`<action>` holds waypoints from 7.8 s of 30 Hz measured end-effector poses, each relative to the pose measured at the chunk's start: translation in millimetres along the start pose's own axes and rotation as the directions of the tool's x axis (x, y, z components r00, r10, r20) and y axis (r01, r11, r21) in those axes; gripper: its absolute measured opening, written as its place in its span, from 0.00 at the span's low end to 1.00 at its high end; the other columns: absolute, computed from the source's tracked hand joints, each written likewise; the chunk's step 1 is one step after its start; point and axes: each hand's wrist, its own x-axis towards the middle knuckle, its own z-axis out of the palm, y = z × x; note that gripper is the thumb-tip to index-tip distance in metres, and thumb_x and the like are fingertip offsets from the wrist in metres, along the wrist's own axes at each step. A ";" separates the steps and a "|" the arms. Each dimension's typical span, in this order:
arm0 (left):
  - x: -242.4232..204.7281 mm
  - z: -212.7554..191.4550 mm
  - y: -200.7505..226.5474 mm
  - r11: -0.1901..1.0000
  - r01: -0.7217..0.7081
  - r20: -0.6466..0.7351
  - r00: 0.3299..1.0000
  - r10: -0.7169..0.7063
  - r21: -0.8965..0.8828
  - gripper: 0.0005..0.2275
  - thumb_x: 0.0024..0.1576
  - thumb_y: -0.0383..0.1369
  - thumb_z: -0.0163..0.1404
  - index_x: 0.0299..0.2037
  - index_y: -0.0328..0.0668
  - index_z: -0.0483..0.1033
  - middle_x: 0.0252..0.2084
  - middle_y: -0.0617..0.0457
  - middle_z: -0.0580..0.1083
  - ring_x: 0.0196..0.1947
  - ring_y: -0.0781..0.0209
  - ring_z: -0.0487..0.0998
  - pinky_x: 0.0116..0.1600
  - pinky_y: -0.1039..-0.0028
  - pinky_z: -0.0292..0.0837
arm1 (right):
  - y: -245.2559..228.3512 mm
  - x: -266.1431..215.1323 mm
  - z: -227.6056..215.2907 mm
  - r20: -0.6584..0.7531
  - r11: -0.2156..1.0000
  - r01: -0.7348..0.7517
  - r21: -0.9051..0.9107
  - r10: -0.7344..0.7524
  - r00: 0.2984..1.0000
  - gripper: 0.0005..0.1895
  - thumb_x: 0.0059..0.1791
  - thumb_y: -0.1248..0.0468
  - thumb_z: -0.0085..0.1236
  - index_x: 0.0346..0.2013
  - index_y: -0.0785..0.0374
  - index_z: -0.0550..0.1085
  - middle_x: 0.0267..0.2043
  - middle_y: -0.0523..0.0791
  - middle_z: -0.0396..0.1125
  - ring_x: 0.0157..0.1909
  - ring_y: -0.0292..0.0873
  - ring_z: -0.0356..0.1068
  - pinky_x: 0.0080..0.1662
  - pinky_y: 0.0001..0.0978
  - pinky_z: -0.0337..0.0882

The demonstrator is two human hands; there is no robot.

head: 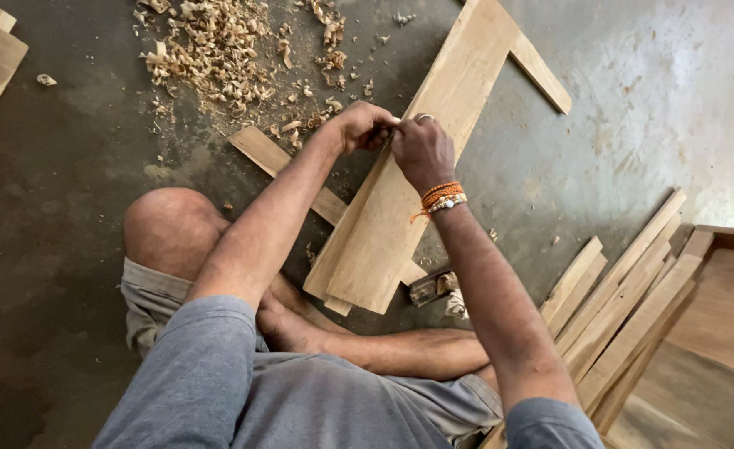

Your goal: The person sits on the floor and uses a marking gauge to draw lines on several wooden slats, then picks up a hand plane and shaves the edge of a slat.

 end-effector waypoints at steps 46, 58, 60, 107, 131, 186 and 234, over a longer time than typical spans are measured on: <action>0.2 -5.0 -18.9 0.511 -0.562 0.119 0.740 0.662 0.650 0.12 0.53 0.36 0.52 0.41 0.39 0.82 0.35 0.49 0.81 0.34 0.63 0.81 0.42 0.72 0.77 | 4.0 -25.0 6.4 -0.044 0.964 -0.180 0.196 0.192 0.980 0.08 0.52 0.59 0.59 0.38 0.60 0.74 0.39 0.50 0.70 0.39 0.52 0.72 0.42 0.46 0.73; 13.5 -14.1 -25.5 0.653 -0.509 0.132 0.833 0.537 0.560 0.12 0.60 0.36 0.53 0.50 0.44 0.80 0.47 0.53 0.77 0.43 0.66 0.78 0.46 0.75 0.77 | -15.7 9.5 -10.6 0.283 0.970 -0.236 -0.065 0.245 0.928 0.16 0.54 0.54 0.54 0.40 0.66 0.72 0.39 0.55 0.70 0.38 0.55 0.73 0.42 0.51 0.72; 13.9 -10.6 -19.7 0.610 -0.539 0.172 0.814 0.555 0.581 0.12 0.59 0.36 0.54 0.50 0.42 0.81 0.46 0.50 0.76 0.42 0.63 0.78 0.45 0.74 0.77 | -7.9 10.6 -1.5 0.260 0.980 -0.190 -0.060 0.199 0.945 0.14 0.54 0.56 0.52 0.39 0.65 0.72 0.38 0.56 0.71 0.39 0.57 0.72 0.42 0.53 0.71; 42.9 -22.3 -10.7 -0.264 -0.663 0.652 0.444 0.615 0.700 0.23 0.72 0.50 0.31 0.37 0.43 0.71 0.35 0.51 0.68 0.40 0.56 0.71 0.51 0.63 0.73 | 29.1 -8.9 18.0 0.035 0.977 0.033 0.212 -0.041 0.999 0.11 0.55 0.62 0.55 0.34 0.67 0.67 0.31 0.56 0.66 0.38 0.61 0.68 0.41 0.54 0.67; -72.2 55.3 -87.9 0.886 -0.045 -0.341 0.913 0.224 0.462 0.58 0.35 0.68 0.61 0.65 0.19 0.63 0.65 0.26 0.68 0.64 0.39 0.72 0.65 0.60 0.70 | -108.1 -292.6 28.8 0.682 -0.523 -0.448 0.725 0.451 0.576 0.37 0.48 0.52 0.53 0.71 0.49 0.54 0.65 0.42 0.61 0.62 0.48 0.64 0.56 0.51 0.68; -870.6 -223.8 -470.8 0.306 -0.932 -0.980 -0.196 0.027 0.195 0.30 0.47 0.44 0.58 0.59 0.38 0.72 0.53 0.46 0.77 0.52 0.47 0.78 0.59 0.57 0.74 | -116.7 -157.1 60.5 0.381 0.396 -0.339 0.853 -0.028 0.924 0.41 0.58 0.57 0.56 0.81 0.64 0.49 0.73 0.50 0.56 0.65 0.43 0.61 0.59 0.38 0.66; -594.5 -324.5 -247.1 0.343 -0.915 -0.903 -0.317 -0.291 0.211 0.36 0.48 0.36 0.64 0.65 0.31 0.58 0.55 0.42 0.69 0.56 0.51 0.70 0.62 0.63 0.65 | -192.0 -246.9 52.6 0.493 0.547 -0.495 0.675 0.164 0.854 0.36 0.55 0.60 0.54 0.75 0.64 0.55 0.72 0.53 0.59 0.66 0.46 0.63 0.59 0.38 0.68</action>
